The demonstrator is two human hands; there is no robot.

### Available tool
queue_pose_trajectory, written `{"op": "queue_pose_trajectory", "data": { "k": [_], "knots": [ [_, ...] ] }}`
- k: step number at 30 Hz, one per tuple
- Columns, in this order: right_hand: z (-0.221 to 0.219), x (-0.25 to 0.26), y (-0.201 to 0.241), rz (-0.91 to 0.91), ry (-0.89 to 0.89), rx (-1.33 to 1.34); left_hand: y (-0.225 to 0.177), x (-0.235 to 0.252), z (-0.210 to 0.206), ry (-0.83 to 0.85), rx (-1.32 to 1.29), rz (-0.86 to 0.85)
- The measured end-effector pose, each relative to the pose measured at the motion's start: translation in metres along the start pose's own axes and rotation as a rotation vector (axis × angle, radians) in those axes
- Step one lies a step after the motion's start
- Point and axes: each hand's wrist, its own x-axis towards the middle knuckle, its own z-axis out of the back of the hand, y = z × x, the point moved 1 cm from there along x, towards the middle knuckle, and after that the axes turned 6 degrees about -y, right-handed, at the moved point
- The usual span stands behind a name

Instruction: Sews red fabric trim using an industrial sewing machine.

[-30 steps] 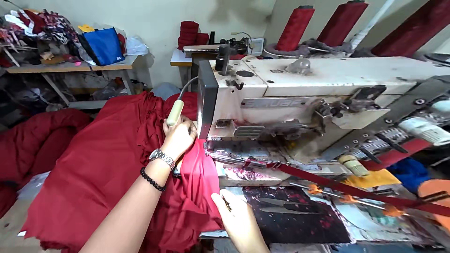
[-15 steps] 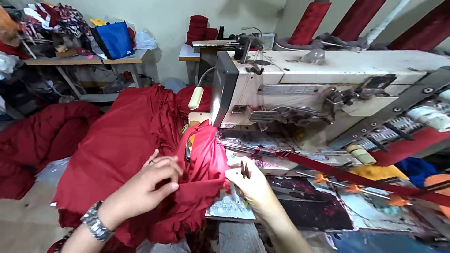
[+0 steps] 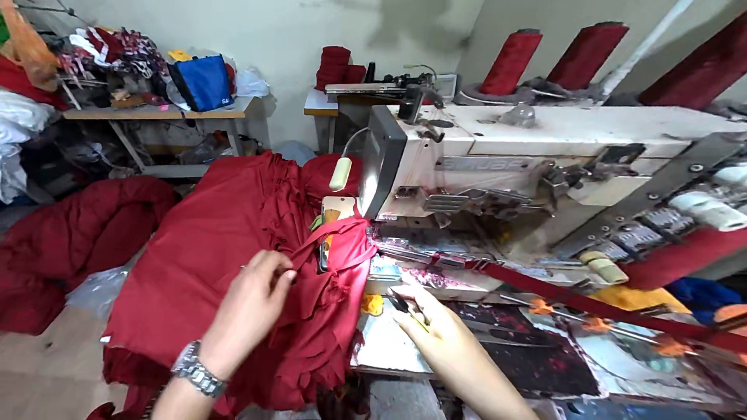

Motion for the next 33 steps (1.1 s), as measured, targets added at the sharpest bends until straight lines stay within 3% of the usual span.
{"op": "queue_pose_trajectory", "data": {
  "k": [3,7,13,17,21,30,33],
  "knots": [
    [-0.008,-0.004,0.001,0.088,-0.068,0.015,-0.036,-0.002,-0.036,-0.169,-0.057,-0.07],
    [-0.012,-0.01,0.003,0.093,-0.051,-0.048,-0.049,0.004,-0.067,-0.187,-0.039,0.008],
    [-0.027,-0.021,-0.004,0.281,-0.122,-0.184,-0.03,-0.027,-0.039,0.043,-0.412,0.242],
    [-0.052,-0.023,0.01,0.505,-0.257,-0.338,-0.037,-0.05,-0.031,-0.044,-0.576,0.284],
    [-0.071,-0.013,0.017,0.635,-0.376,-0.39,-0.044,-0.05,-0.031,-0.08,-0.574,0.261],
    [-0.048,-0.009,0.026,0.64,-0.228,-0.301,-0.063,-0.06,-0.018,0.022,-0.485,0.184],
    [-0.026,-0.016,0.014,0.49,-0.263,-0.314,-0.069,-0.083,-0.028,0.222,-0.462,0.145]
  ]
}}
